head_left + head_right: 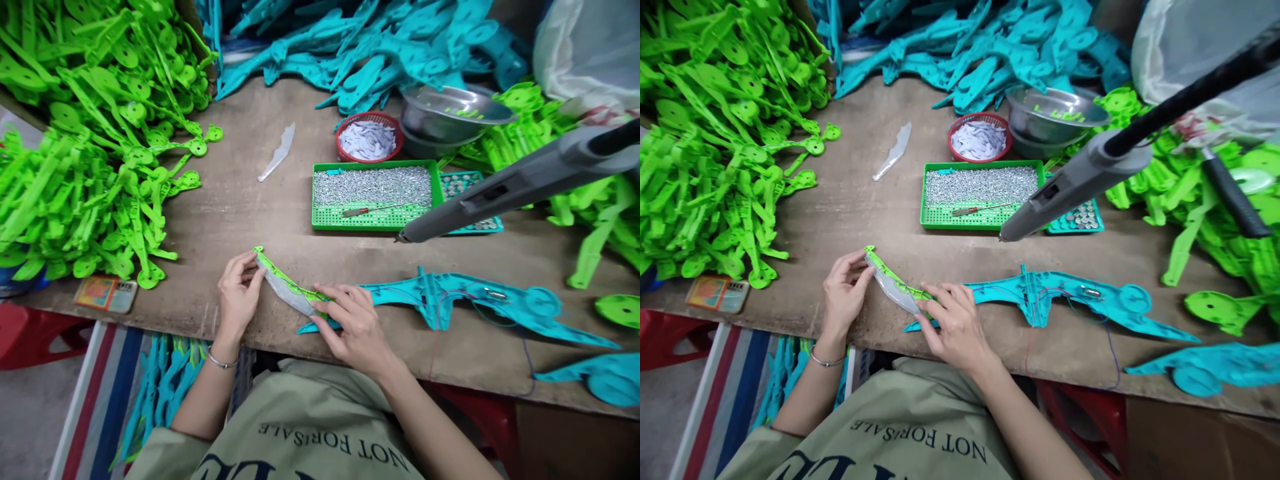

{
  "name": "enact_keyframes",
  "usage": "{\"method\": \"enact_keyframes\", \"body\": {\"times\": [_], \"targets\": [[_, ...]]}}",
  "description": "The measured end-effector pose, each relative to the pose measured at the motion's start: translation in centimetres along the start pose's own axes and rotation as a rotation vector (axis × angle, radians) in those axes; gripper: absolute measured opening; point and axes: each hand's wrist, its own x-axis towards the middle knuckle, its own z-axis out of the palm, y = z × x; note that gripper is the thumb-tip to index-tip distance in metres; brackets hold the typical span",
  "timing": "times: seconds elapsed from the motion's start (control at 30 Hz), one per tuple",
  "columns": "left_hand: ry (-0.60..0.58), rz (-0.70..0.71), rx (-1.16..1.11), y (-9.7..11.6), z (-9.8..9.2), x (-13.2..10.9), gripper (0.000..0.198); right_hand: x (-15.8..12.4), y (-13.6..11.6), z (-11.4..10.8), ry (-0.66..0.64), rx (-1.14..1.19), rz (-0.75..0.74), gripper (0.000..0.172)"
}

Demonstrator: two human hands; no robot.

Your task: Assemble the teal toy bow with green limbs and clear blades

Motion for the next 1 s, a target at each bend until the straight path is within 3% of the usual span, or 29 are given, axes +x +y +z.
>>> {"method": "enact_keyframes", "body": {"times": [0.4,0.6,0.83,1.0], "targets": [[-0.056,0.334,0.476,0.2,0.2,-0.5,0.033,0.4,0.3,-0.3,-0.048,0.04,0.006,0.01],[-0.15,0.341,0.493,0.0,-0.2,-0.4,0.038,0.3,0.8,-0.3,-0.048,0.042,-0.008,0.011],[-0.151,0.275,0.646,0.3,-0.2,-0.6,0.036,0.6,1.3,-0.3,-0.066,0.061,-0.016,0.011],[-0.133,0.287,0.592,-0.1,-0.2,-0.5,0.035,0.6,1.1,-0.4,-0.071,0.056,-0.011,0.01]]}}
